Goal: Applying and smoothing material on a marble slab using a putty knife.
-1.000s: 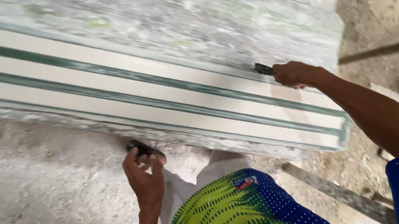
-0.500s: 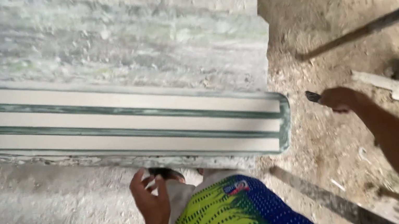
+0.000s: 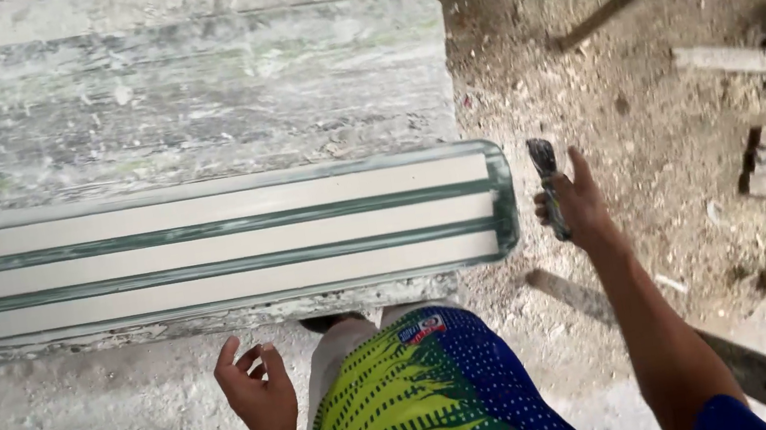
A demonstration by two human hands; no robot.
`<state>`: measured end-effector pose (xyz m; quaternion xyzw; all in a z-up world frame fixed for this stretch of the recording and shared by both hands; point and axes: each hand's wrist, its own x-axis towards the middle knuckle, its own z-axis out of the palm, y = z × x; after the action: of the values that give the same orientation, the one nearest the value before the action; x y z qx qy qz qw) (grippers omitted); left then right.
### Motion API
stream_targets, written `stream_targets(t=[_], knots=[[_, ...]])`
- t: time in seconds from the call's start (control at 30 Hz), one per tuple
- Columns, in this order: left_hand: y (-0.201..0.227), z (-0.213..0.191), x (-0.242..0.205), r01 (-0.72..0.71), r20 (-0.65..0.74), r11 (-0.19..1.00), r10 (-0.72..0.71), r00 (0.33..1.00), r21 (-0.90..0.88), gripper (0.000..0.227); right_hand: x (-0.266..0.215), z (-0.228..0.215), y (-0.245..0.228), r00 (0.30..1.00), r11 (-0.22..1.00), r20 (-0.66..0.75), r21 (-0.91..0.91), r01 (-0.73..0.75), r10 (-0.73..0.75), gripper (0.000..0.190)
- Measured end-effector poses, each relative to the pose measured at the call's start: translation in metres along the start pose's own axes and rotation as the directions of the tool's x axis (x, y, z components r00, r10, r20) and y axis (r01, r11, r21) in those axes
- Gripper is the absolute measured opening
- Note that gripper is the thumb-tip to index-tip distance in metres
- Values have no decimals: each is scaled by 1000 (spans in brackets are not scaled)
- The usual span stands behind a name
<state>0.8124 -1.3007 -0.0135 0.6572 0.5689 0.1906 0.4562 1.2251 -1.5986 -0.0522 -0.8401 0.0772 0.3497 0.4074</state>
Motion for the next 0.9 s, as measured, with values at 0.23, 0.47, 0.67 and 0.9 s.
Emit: stream_targets(t=[0.23, 0.47, 0.67, 0.9], knots=[[18, 0, 9, -45, 68, 996, 40, 997, 79, 54, 33, 74, 95, 920, 325, 223, 887, -329, 323, 36], [8, -2, 38, -33, 132, 999, 29, 991, 30, 57, -116, 28, 22, 987, 887, -163, 455, 75, 0, 35], [6, -10, 46, -42, 138, 998, 37, 990, 37, 57, -106, 10, 155, 983, 920, -129, -386, 73, -133, 33], [2, -17, 47, -79, 136, 993, 67, 988, 89, 55, 5, 7, 74, 895, 783, 268, -436, 443, -357, 59]])
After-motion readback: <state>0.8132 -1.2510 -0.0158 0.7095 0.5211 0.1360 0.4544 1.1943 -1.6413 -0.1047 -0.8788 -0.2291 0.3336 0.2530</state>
